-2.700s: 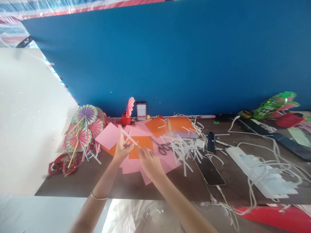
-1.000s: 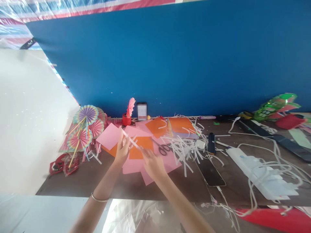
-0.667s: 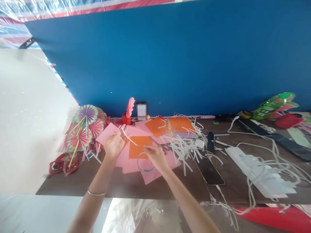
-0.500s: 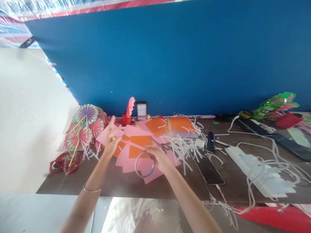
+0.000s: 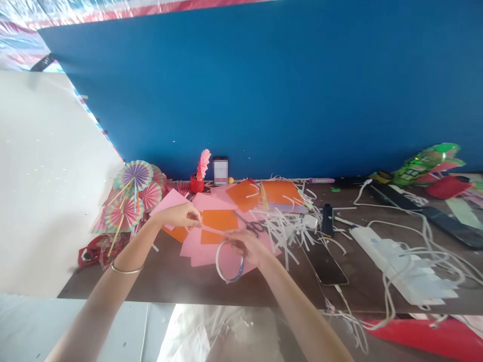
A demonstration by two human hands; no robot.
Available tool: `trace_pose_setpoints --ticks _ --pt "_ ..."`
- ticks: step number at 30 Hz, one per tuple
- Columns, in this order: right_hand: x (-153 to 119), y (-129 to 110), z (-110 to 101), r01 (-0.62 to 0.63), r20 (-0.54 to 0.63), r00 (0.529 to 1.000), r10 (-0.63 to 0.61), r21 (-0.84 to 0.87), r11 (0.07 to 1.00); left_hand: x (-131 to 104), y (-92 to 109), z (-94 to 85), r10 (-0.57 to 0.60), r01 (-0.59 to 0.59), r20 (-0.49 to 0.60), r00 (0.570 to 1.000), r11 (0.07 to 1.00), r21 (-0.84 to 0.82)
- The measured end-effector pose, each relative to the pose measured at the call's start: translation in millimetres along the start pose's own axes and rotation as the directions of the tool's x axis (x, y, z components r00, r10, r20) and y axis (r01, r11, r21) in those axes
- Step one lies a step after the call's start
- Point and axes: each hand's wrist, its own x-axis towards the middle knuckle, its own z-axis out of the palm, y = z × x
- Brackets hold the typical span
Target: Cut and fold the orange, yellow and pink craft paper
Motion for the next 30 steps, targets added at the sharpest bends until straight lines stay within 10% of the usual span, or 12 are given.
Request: trace_pose_setpoints --ticks 13,22,30 --pt "-5 -1 0 -0.039 0.005 0.999 0.04 -0.149 0.988 10 -3 10.7 0.022 -0.037 0.105 0.994 0.989 0.146" --pt "-6 -4 -3 -0.051 0.067 0.995 0.067 -0.22 0.974 39 8 38.1 0.11 -0.062 0.334 0.936 0.987 -0.151" --pt "-11 -7 -2 -0.077 0.08 0.991 0.103 -0.274 0.958 34 12 47.0 0.122 -0.083 0.311 0.943 0.987 -0.137"
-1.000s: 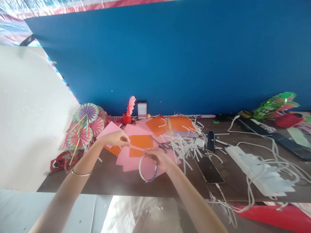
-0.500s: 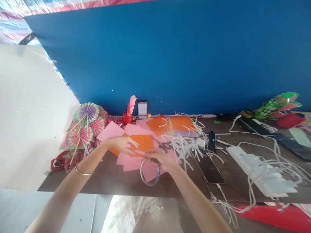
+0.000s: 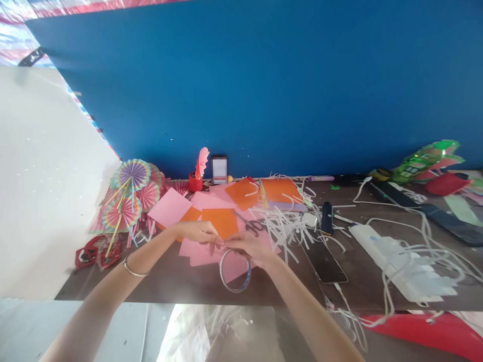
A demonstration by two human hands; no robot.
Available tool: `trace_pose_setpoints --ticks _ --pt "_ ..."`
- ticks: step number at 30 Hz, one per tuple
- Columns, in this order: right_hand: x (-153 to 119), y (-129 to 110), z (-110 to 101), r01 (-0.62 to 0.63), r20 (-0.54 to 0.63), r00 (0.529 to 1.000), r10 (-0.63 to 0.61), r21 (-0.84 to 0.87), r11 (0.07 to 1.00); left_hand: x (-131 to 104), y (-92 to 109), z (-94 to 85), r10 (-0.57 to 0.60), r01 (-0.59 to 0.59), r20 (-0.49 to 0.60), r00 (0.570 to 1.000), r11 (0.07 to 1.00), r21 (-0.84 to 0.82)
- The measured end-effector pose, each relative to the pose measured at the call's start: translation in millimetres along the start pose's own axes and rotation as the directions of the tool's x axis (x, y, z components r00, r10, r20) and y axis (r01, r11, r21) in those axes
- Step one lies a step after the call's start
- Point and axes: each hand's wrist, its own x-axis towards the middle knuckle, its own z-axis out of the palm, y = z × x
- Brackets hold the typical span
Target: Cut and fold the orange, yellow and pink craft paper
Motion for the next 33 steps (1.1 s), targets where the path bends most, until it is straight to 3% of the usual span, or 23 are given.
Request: trace_pose_setpoints --ticks 8,17,22,25,29,33 --pt "-2 2 -1 -0.022 0.03 0.999 0.023 -0.038 0.999 -7 5 6.1 0.018 -0.006 -0.107 0.994 0.994 0.108" --pt "-5 7 -2 0.042 0.076 0.997 -0.025 -0.23 0.972 -8 2 8.9 0.007 -0.004 -0.045 0.999 0.997 0.072" --pt "-2 11 6 0.169 -0.025 0.981 -0.194 -0.395 0.903 -5 -3 13.7 0.005 -0.004 -0.034 0.999 1.0 0.025" --pt "0 12 7 0.199 -0.029 0.972 -0.234 -0.433 0.879 -8 -5 10.7 0.006 -0.006 -0.01 1.0 1.0 -0.001" --pt "-1 4 5 0.154 -0.079 0.975 -0.206 -0.426 0.892 -16 -9 0.1 -0.038 0.049 0.078 0.996 0.987 -0.151" --pt "-2 -4 -1 0.086 -0.047 0.993 -0.109 -0.352 0.932 -20 -14 -6.3 -0.042 0.068 0.113 0.993 0.968 -0.24"
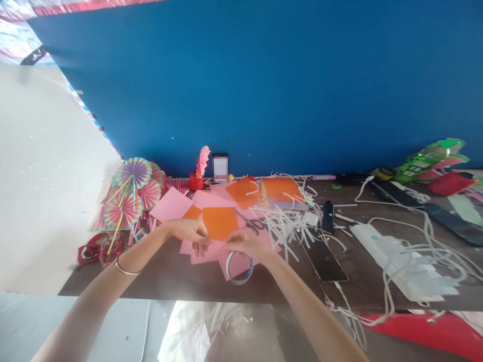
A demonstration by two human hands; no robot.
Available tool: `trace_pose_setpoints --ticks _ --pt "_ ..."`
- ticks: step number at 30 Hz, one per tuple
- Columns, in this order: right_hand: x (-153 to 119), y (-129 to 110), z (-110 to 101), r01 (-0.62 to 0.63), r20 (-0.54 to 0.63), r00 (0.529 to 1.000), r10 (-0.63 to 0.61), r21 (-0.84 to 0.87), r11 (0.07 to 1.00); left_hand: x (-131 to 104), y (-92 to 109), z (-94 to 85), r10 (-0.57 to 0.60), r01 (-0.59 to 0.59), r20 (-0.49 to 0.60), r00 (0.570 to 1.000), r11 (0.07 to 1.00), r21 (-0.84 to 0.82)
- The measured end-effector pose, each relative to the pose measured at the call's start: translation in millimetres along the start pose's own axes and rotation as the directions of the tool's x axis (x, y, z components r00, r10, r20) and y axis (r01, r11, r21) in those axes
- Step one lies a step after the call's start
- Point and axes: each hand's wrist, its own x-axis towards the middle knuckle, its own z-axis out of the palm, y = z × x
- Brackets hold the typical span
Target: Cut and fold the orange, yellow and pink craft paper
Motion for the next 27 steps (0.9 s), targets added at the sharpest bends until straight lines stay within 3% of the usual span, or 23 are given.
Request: trace_pose_setpoints --ticks 6,11,15,18,19,21,23,24,25,27 --pt "1 4 -18 -0.022 0.041 0.999 0.016 0.142 0.99 -16 -11 -10.1 -0.011 0.011 -0.001 1.0 0.996 -0.089" --pt "-1 5 -29 -0.022 0.06 0.998 0.016 0.109 0.994 -24 -12 -12.8 0.008 -0.01 -0.019 1.0 0.994 -0.105" --pt "-3 5 -28 0.019 0.052 0.998 -0.018 -0.015 1.0 -24 -16 -12.6 -0.002 0.001 -0.05 0.999 1.0 -0.019" --pt "-8 5 -23 0.153 -0.062 0.983 -0.174 -0.259 0.954 -27 -21 -13.8 0.044 -0.008 -0.184 0.982 0.982 0.191" --pt "-9 5 -21 0.211 -0.115 0.956 -0.269 -0.368 0.906 -27 -21 -13.3 0.085 -0.013 -0.258 0.962 0.963 0.268" --pt "-13 6 -17 0.303 -0.175 0.849 -0.498 -0.612 0.731 -24 -17 -9.2 0.196 -0.005 -0.43 0.881 0.914 0.405" --pt "-15 6 -14 0.337 -0.093 0.7 -0.708 -0.831 0.442 -17 -7 -0.7 0.329 0.041 -0.575 0.75 0.843 0.536" --pt "-15 6 -13 0.328 -0.007 0.629 -0.778 -0.904 0.273 -12 0 4.6 0.391 0.061 -0.586 0.709 0.795 0.604" --pt "-15 6 -12 0.305 0.083 0.567 -0.82 -0.945 0.115 -6 7 10.0 0.441 0.061 -0.573 0.691 0.755 0.653" --pt "-14 8 -12 0.228 0.218 0.477 -0.852 -0.966 -0.12 6 19 19.6 0.476 0.024 -0.537 0.697 0.732 0.681"
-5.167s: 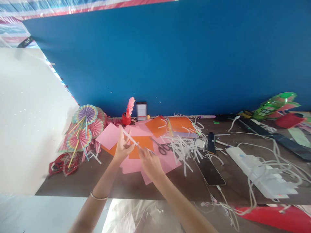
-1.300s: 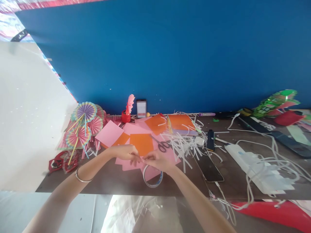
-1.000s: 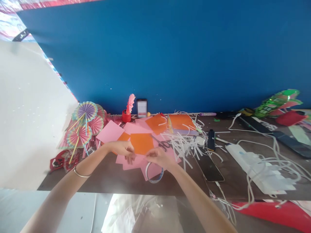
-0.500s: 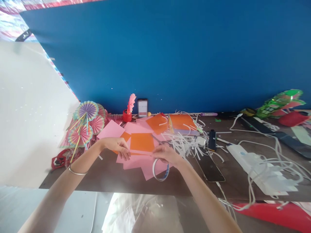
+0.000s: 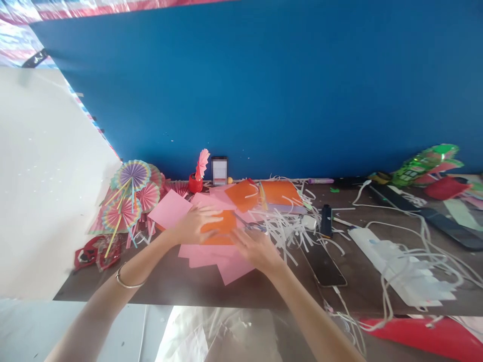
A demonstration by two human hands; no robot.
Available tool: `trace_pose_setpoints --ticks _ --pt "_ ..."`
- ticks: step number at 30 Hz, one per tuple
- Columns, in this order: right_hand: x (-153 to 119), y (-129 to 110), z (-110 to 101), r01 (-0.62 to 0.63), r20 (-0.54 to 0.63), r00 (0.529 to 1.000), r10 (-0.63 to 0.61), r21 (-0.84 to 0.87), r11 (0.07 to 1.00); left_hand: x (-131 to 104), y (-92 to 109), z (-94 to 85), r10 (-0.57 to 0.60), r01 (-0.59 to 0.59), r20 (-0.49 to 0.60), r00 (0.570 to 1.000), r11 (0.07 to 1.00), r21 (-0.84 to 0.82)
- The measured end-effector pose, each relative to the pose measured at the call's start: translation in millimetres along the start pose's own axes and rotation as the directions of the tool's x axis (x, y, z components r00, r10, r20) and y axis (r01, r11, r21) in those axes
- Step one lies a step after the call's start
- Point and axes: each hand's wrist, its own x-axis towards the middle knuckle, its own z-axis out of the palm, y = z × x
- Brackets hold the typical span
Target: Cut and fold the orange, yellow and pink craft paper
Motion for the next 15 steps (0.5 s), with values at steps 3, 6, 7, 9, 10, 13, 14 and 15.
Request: trace_pose_setpoints --ticks 3,6,7,9,10,13,14,15 --pt "-3 1 3 0.066 -0.056 0.996 -0.075 -0.154 0.986 11 11 11.4 -0.055 0.088 0.147 0.988 0.97 -0.225" --pt "-8 2 6 0.064 -0.074 0.994 -0.077 -0.158 0.985 17 6 23.3 -0.086 0.272 0.356 0.931 0.812 -0.516" --pt "-10 2 7 0.063 -0.079 0.994 -0.076 -0.147 0.987 18 3 27.3 -0.094 0.317 0.38 0.92 0.749 -0.582" --pt "-14 2 9 0.06 -0.08 0.994 -0.07 -0.123 0.991 20 -2 34.6 -0.112 0.357 0.386 0.916 0.664 -0.657" --pt "-15 2 9 0.052 -0.072 0.996 -0.06 -0.108 0.993 20 -4 37.5 -0.119 0.363 0.381 0.917 0.648 -0.669" --pt "-14 1 11 -0.032 -0.053 0.998 0.031 -0.015 0.999 20 -7 42.4 -0.148 0.364 0.366 0.919 0.675 -0.641" --pt "-12 1 12 -0.08 -0.048 0.996 0.081 0.039 0.996 20 -6 42.8 -0.165 0.356 0.345 0.924 0.699 -0.62" --pt "-11 0 12 -0.13 -0.041 0.99 0.134 0.097 0.987 20 -6 42.6 -0.184 0.339 0.306 0.934 0.729 -0.595"
